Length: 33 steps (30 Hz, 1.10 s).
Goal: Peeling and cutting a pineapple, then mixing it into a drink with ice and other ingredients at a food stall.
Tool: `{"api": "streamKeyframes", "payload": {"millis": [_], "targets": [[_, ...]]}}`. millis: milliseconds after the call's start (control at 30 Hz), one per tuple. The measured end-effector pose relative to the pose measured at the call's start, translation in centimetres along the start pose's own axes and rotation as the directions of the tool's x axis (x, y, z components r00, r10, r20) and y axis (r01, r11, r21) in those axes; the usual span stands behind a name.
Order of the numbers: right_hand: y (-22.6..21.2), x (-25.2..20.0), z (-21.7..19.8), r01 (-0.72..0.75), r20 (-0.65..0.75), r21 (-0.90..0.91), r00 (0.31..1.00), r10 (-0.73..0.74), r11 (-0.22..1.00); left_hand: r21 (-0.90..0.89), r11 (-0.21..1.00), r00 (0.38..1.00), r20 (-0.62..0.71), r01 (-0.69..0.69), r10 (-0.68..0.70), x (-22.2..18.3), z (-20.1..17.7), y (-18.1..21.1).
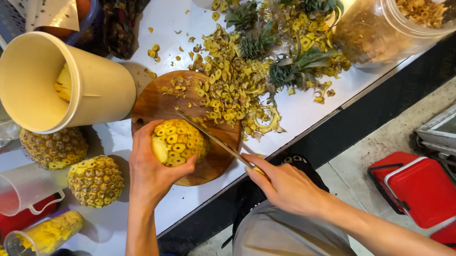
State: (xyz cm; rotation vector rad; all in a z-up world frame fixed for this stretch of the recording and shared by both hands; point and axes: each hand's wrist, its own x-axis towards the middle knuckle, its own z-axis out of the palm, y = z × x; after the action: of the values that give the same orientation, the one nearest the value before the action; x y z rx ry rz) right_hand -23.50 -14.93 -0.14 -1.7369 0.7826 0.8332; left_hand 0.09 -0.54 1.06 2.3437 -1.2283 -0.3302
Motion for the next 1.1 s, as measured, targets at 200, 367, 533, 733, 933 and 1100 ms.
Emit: {"api": "streamKeyframes", "payload": {"millis": [200,367,533,733,933,1100], "targets": [[1.3,8.6,1.6,0.367,-0.233,0.195,0.918,-0.32,0.91,-0.003,0.982,0.975,0.116,-0.189,0.188,1.0,-1.2,-1.7],[3.7,7.2,3.0,0.539,-0.498,0.147,0.765,-0.409,0.829,0.004,0.96,0.914,0.306,-0.281,0.267,1.8,-3.3,-0.3],[-0.8,-0.4,1.7,0.191,-0.242,0.098,0.957,-0.163,0.977,0.039,0.993,0.948,0.305,-0.107,0.09,1.2,-2.0,1.3],[0.8,-0.9,4.5,0.533,-0.5,0.021,0.738,-0.452,0.846,0.125,0.987,0.973,0.192,0.103,-0.126,0.8,-1.2,2.1],[0.4,-0.5,4.0,0.452,-0.413,0.103,0.83,-0.375,0.886,0.127,0.99,0.987,0.137,0.062,-0.079,0.4,-0.8,1.3],[-1.8,2.0,2.8,0.533,-0.463,0.07,0.766,-0.445,0.844,0.089,0.996,0.995,0.099,0.02,-0.029,0.1,-0.8,1.3]]}}
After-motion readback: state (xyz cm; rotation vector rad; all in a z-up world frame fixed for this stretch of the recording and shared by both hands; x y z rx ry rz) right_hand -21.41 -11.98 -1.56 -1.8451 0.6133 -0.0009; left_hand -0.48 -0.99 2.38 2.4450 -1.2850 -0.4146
